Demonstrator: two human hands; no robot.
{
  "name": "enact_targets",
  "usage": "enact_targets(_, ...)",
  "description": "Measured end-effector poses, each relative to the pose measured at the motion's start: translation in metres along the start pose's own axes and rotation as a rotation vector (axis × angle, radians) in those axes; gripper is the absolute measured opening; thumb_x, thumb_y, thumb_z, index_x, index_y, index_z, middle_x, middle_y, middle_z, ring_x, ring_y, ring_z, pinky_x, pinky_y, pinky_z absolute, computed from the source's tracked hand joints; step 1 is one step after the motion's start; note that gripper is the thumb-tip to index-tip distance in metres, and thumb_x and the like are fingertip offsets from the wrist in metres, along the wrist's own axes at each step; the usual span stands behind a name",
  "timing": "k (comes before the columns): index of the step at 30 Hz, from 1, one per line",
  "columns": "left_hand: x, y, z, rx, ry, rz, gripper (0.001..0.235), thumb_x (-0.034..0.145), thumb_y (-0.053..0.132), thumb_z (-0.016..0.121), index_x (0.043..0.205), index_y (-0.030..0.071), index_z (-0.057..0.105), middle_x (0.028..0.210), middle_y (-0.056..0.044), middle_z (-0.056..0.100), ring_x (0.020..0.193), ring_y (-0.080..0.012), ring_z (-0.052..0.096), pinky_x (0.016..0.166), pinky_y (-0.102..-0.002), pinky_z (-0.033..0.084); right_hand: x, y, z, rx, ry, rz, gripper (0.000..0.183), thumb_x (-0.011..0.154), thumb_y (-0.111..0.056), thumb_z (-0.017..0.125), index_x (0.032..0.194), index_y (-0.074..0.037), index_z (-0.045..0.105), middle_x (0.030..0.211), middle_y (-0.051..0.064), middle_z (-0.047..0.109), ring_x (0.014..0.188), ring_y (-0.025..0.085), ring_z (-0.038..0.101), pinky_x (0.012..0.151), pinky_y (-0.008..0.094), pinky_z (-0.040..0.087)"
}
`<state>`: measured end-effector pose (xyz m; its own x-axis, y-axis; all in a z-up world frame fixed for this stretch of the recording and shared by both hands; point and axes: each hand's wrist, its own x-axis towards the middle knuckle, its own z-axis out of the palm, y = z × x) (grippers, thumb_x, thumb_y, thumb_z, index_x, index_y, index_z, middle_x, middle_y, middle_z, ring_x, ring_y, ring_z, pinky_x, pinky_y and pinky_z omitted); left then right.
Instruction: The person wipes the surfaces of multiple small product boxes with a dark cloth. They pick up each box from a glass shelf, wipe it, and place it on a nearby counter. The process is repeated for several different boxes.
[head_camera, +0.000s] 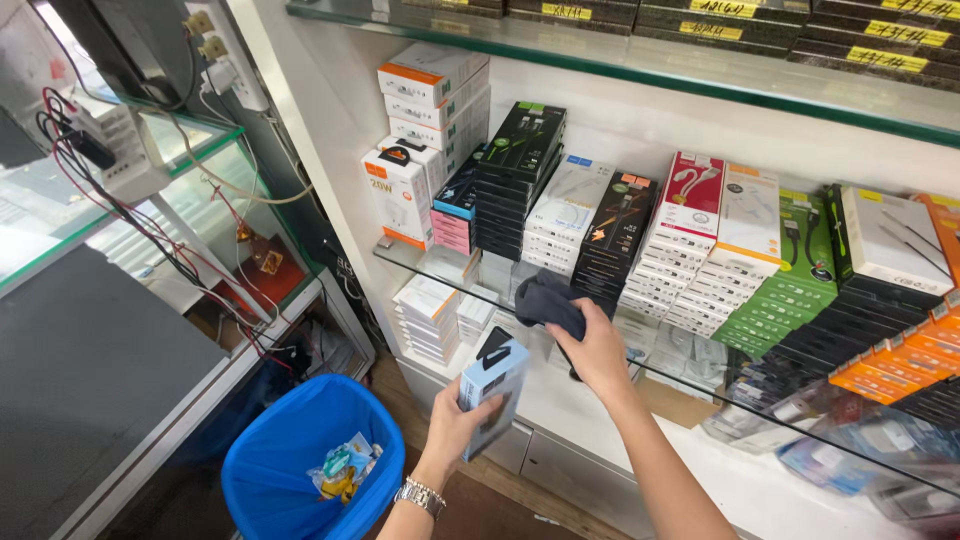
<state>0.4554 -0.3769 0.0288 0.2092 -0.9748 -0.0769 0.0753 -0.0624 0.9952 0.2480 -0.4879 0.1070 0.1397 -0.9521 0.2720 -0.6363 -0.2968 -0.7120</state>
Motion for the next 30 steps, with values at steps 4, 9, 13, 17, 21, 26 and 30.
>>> enact_targets(4, -0.001, -0.012, 0.012, 0.345, 0.19, 0.201, 0.047, 0.074, 0.007, 0.079, 0.119, -0.004, 0.069, 0.088, -0.015, 0.078, 0.079, -0.0161, 0.072, 0.075, -0.034, 0.057, -0.047, -0.006, 0.037, 0.793, -0.116, 0.281, 0.046, 0.086, -0.032, 0.077, 0.125, -0.016, 0.059, 0.117, 0.014, 0.064, 0.099, 0.021, 0.062, 0.084, 0.034, 0.051)
enact_targets(9, -0.015, -0.025, 0.046, 0.47, 0.2, 0.236, 0.022, 0.083, 0.003, 0.071, 0.104, -0.003, 0.075, 0.088, -0.018, 0.075, 0.084, -0.0127, 0.073, 0.075, -0.037, 0.055, -0.085, -0.005, 0.056, 0.587, 0.106, -0.034, 0.042, 0.083, -0.011, 0.084, 0.111, -0.01, 0.053, 0.145, 0.01, 0.045, 0.139, 0.018, 0.035, 0.109, 0.032, 0.028)
enact_targets(13, -0.038, -0.001, 0.066, 0.192, 0.04, 0.226, 0.031, 0.076, 0.006, 0.077, 0.105, -0.002, 0.074, 0.081, -0.012, 0.078, 0.073, -0.0147, 0.068, 0.069, -0.036, 0.056, -0.09, 0.016, 0.035, 0.785, 0.086, 0.223, 0.041, 0.087, -0.013, 0.078, 0.114, -0.013, 0.048, 0.114, 0.007, 0.053, 0.104, 0.016, 0.054, 0.086, 0.03, 0.048)
enact_targets(17, -0.061, 0.033, 0.074, 0.185, -0.182, 0.08, 0.036, 0.08, 0.007, 0.078, 0.115, 0.0, 0.073, 0.082, -0.016, 0.072, 0.067, -0.0151, 0.059, 0.064, -0.036, 0.052, -0.093, 0.04, -0.011, 0.978, 0.312, 0.397, 0.036, 0.089, -0.012, 0.071, 0.115, -0.014, 0.045, 0.103, 0.005, 0.06, 0.079, 0.017, 0.059, 0.061, 0.031, 0.049)
enact_targets(21, -0.072, 0.046, 0.087, 0.345, -0.206, 0.272, 0.051, 0.078, 0.008, 0.079, 0.128, 0.007, 0.068, 0.091, -0.012, 0.078, 0.076, -0.0199, 0.072, 0.072, -0.033, 0.055, -0.109, 0.053, -0.049, 1.172, 0.329, 0.495, 0.03, 0.096, -0.021, 0.064, 0.121, -0.014, 0.05, 0.109, 0.006, 0.063, 0.093, 0.012, 0.064, 0.078, 0.027, 0.054)
enact_targets(26, -0.077, 0.037, 0.116, 0.827, -0.163, 0.435, 0.05, 0.072, 0.007, 0.081, 0.121, 0.007, 0.069, 0.107, -0.016, 0.074, 0.105, -0.0322, 0.068, 0.095, -0.043, 0.048, -0.138, 0.047, -0.021, 0.508, 0.004, 0.449, 0.049, 0.087, -0.017, 0.076, 0.122, -0.012, 0.043, 0.102, 0.011, 0.064, 0.082, 0.016, 0.054, 0.071, 0.033, 0.046)
enact_targets(30, -0.088, 0.029, 0.122, 0.911, -0.256, 0.401, 0.058, 0.071, 0.003, 0.079, 0.128, 0.012, 0.067, 0.122, -0.009, 0.073, 0.115, -0.0293, 0.065, 0.106, -0.044, 0.039, -0.136, 0.066, -0.005, 0.675, 0.216, 0.502, 0.045, 0.084, -0.008, 0.07, 0.121, -0.01, 0.046, 0.104, 0.013, 0.065, 0.088, 0.018, 0.064, 0.075, 0.032, 0.054)
